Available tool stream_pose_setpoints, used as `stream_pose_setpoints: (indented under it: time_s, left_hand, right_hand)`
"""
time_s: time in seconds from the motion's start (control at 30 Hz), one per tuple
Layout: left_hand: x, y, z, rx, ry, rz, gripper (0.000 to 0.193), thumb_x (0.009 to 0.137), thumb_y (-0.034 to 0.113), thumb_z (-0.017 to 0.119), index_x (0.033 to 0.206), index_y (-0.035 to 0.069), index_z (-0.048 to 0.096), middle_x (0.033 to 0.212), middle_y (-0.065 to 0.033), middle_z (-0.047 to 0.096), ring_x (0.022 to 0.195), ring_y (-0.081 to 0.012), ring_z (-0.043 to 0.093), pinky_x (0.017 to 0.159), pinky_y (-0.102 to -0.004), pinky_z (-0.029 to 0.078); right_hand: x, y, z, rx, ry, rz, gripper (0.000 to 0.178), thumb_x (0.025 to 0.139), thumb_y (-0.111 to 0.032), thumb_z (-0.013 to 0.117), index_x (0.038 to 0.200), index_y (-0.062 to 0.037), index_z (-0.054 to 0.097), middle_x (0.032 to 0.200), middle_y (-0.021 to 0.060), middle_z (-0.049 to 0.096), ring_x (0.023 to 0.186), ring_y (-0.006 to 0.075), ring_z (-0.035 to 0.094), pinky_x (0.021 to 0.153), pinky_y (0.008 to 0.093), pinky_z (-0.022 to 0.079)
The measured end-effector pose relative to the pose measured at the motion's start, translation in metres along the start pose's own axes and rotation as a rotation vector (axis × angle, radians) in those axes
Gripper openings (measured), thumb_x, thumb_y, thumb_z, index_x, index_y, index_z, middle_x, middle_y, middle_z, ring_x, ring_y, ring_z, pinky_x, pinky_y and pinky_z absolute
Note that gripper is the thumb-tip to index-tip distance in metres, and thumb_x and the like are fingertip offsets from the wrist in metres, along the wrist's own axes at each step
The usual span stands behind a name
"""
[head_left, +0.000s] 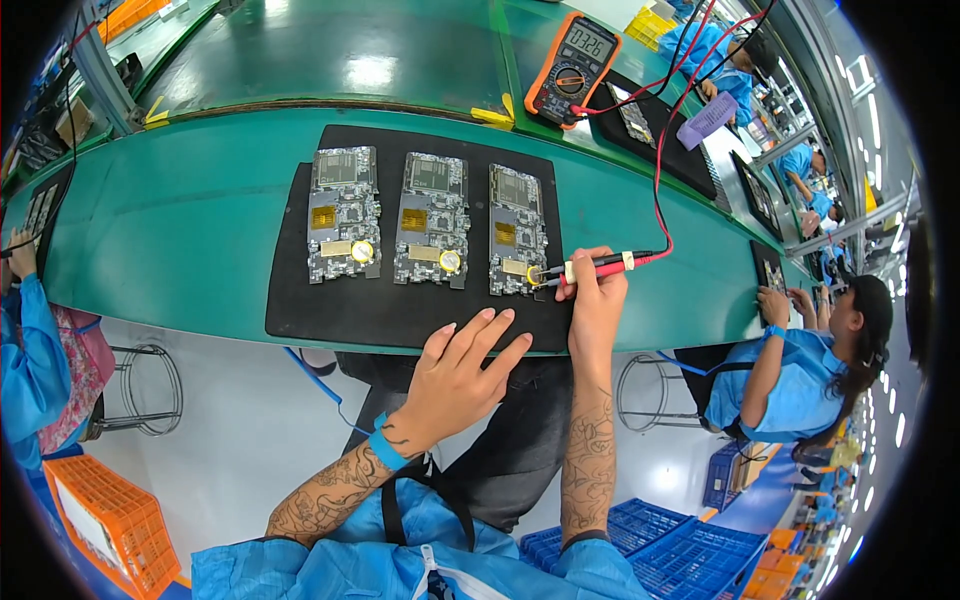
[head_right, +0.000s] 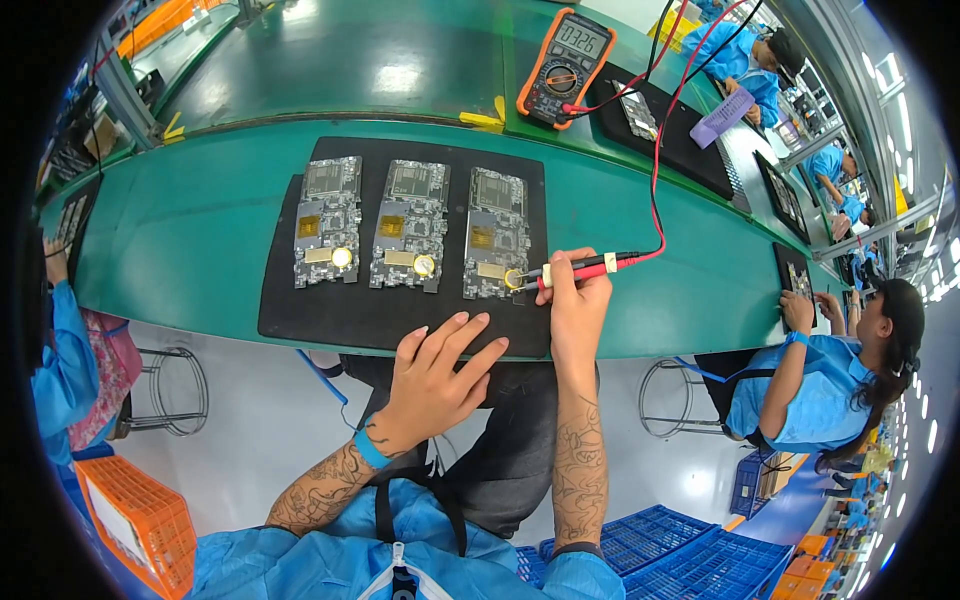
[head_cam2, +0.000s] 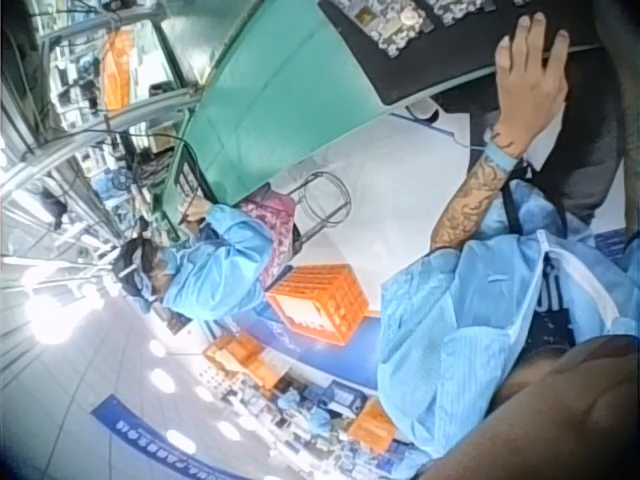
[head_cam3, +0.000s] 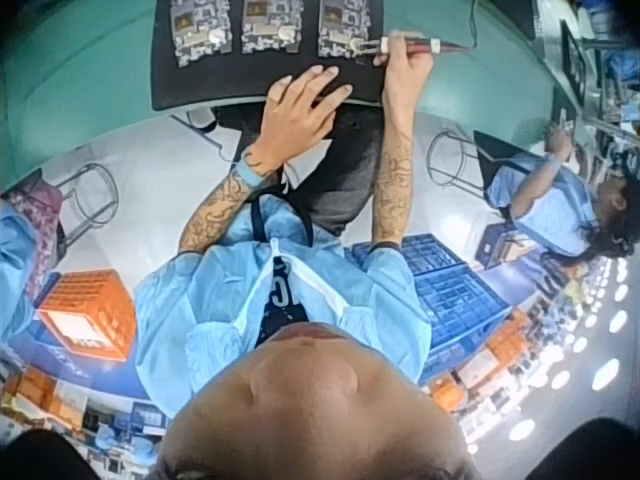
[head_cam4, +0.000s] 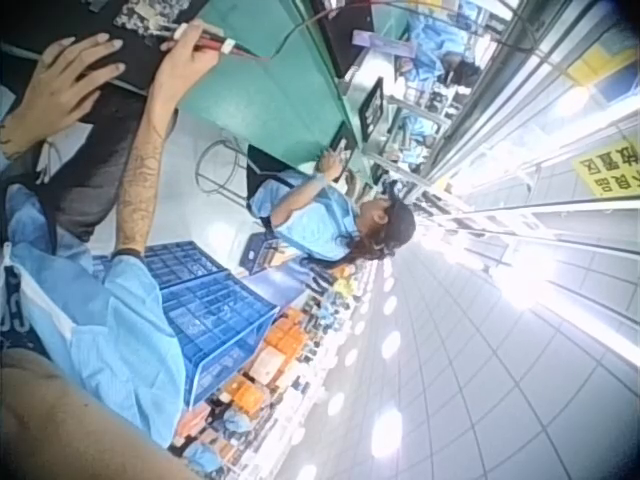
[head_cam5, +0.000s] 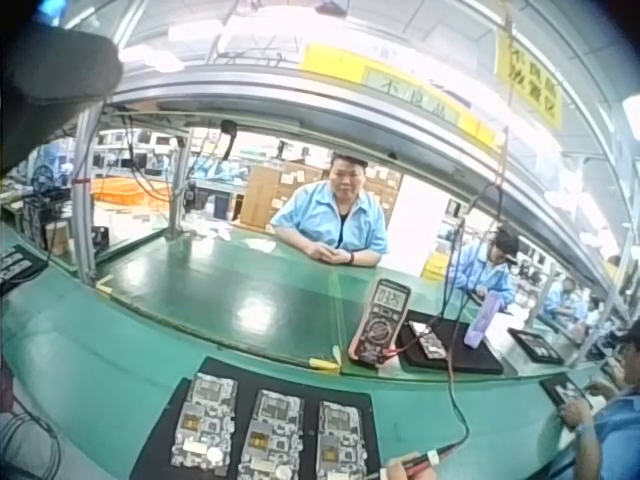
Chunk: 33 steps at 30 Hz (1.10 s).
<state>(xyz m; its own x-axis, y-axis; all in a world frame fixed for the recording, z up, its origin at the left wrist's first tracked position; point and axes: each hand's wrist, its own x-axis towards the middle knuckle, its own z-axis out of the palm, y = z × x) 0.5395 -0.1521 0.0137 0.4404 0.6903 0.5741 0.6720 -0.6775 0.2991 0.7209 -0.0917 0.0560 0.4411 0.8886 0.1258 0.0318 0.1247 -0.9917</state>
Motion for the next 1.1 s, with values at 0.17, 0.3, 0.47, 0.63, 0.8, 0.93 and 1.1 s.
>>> stream_pose_setpoints:
  time_s: [0.17,0.3,0.47,0.63,0.8,0.93,1.1]
  left_hand:
    - [-0.002,-0.001,0.0,-0.002,0.008,-0.005,0.049,0.08,0.022,0.067,0.129,0.024,0.061,0.141,-0.0015,0.053,0.129,-0.0153,0.047,0.106,-0.0382,0.027]
    - [-0.003,-0.003,0.002,-0.002,0.026,0.013,0.043,0.082,0.023,0.068,0.126,0.024,0.064,0.138,-0.0012,0.055,0.128,-0.017,0.048,0.106,-0.0395,0.026]
    - [-0.007,-0.005,0.0,-0.033,0.02,0.022,0.051,0.079,0.019,0.066,0.129,0.019,0.06,0.144,-0.0055,0.05,0.132,-0.02,0.046,0.105,-0.0387,0.032]
    - [-0.005,-0.006,0.0,-0.047,0.022,0.024,0.05,0.08,0.019,0.064,0.13,0.018,0.06,0.142,-0.0074,0.052,0.132,-0.0218,0.047,0.102,-0.0391,0.035]
    - [-0.005,-0.006,0.001,-0.062,0.038,0.037,0.048,0.081,0.02,0.063,0.129,0.017,0.06,0.139,-0.0083,0.053,0.131,-0.022,0.048,0.101,-0.0393,0.035]
    - [-0.005,-0.007,0.001,-0.061,0.037,0.042,0.047,0.082,0.02,0.063,0.129,0.016,0.061,0.138,-0.0089,0.054,0.13,-0.0221,0.049,0.101,-0.039,0.035]
    - [-0.006,-0.007,0.002,-0.02,0.012,0.031,0.042,0.08,0.026,0.069,0.121,0.021,0.065,0.136,-0.0034,0.056,0.13,-0.0168,0.047,0.107,-0.0413,0.024]
  right_hand:
    - [0.0,0.001,0.001,0.018,-0.013,-0.001,0.014,0.096,-0.013,0.059,0.087,-0.0038,0.057,0.067,0.0003,0.052,0.052,0.0071,0.048,0.049,0.0242,0.043]
    - [0.005,-0.008,0.0,0.294,0.109,0.049,0.012,0.096,-0.011,0.06,0.086,-0.0031,0.057,0.067,0.0007,0.053,0.052,0.0078,0.047,0.048,0.0236,0.041]
    - [-0.013,-0.045,0.041,0.139,-0.059,-0.061,0.01,0.093,-0.011,0.065,0.094,-0.0026,0.06,0.074,0.0025,0.061,0.058,0.0074,0.054,0.055,0.0211,0.045]
    - [-0.013,-0.042,0.07,-0.197,-0.321,-0.018,0.01,0.088,-0.008,0.066,0.091,0.001,0.062,0.073,0.0051,0.067,0.061,0.0072,0.059,0.056,0.0219,0.047]
    - [-0.012,-0.034,0.073,-0.171,-0.292,0.03,0.008,0.087,-0.006,0.064,0.089,0.0011,0.061,0.069,0.0057,0.066,0.055,0.0072,0.057,0.051,0.022,0.046]
    - [-0.014,-0.035,0.075,-0.158,-0.298,0.045,0.008,0.086,-0.006,0.063,0.089,0.001,0.06,0.069,0.006,0.066,0.055,0.0072,0.057,0.05,0.0218,0.046]
    - [-0.015,-0.033,0.077,-0.208,-0.299,0.037,0.008,0.089,-0.005,0.064,0.091,-0.0009,0.057,0.072,0.0034,0.062,0.055,0.006,0.055,0.049,0.021,0.044]
